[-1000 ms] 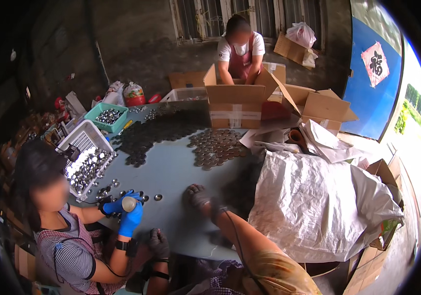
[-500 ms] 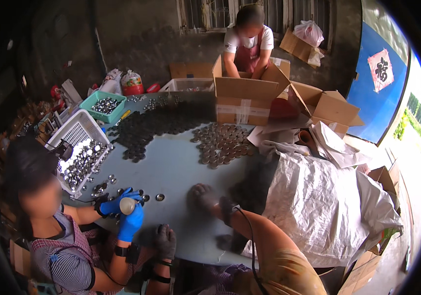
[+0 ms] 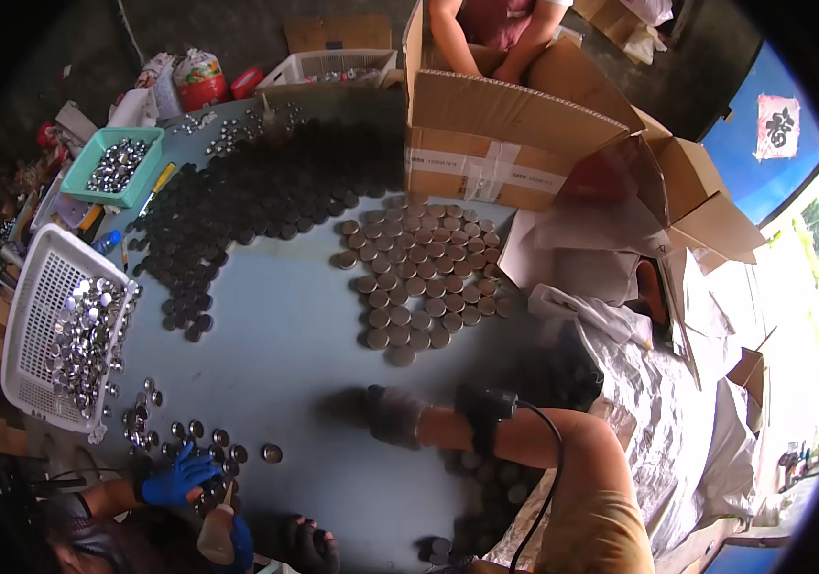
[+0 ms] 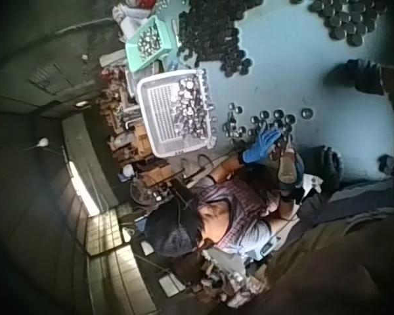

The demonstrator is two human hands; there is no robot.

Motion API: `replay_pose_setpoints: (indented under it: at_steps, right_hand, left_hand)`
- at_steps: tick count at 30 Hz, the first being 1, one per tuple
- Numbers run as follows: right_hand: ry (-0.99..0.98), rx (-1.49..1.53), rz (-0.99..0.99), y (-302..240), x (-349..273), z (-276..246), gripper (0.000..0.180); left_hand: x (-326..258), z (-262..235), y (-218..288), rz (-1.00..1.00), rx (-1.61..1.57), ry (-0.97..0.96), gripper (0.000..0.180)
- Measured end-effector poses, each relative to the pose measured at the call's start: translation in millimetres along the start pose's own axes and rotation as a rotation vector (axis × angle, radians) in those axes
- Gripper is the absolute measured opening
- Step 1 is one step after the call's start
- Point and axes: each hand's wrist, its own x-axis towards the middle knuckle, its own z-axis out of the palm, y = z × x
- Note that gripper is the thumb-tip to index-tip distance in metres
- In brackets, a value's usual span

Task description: Sorting and arranging small metal discs and caps on a workstation table.

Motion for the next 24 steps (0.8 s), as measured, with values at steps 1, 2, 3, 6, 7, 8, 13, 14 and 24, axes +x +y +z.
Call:
replay_pose_setpoints:
  at_steps: [1, 2, 3, 6, 7, 8, 13, 14, 24]
  right_hand:
    - [0.042, 0.038, -0.04, 0, 1, 4, 0.028]
    - [0.071, 0.071, -0.065, 0, 2, 8, 0.03]
    - [0.09, 0.083, -0.079, 0, 3, 10, 0.032]
    - [0.149, 0.124, -0.13, 2, 5, 17, 0.037]
    - [0.16, 0.134, -0.141, 2, 6, 20, 0.039]
    - [0.169, 0.14, -0.15, 0, 7, 24, 0.041]
    - [0.198, 0.078, -0.108, -1, 11, 42, 0.049]
    - [0.177, 0.121, -0.087, -2, 12, 42, 0.05]
    - [1.087, 2.284, 1.154, 30, -52, -66, 0.01]
  left_hand:
    - [4, -2, 4, -0.209, -0.296, 0.014, 0.034]
    - [2, 2, 4, -0.282, -0.348, 0.021, 0.033]
    - [-1, 8, 2, -0.283, -0.304, 0.01, 0.033]
    - [-11, 19, -3, -0.27, -0.237, -0.014, 0.032]
    - [-14, 22, -4, -0.276, -0.222, -0.023, 0.032]
    - [-18, 24, -5, -0.279, -0.214, -0.028, 0.031]
    - [-18, 38, -4, -0.29, -0.21, 0.009, 0.031]
    - [-19, 36, -1, -0.296, -0.199, 0.005, 0.031]
    - [-2, 12, 28, -0.429, -0.06, -0.062, 0.039]
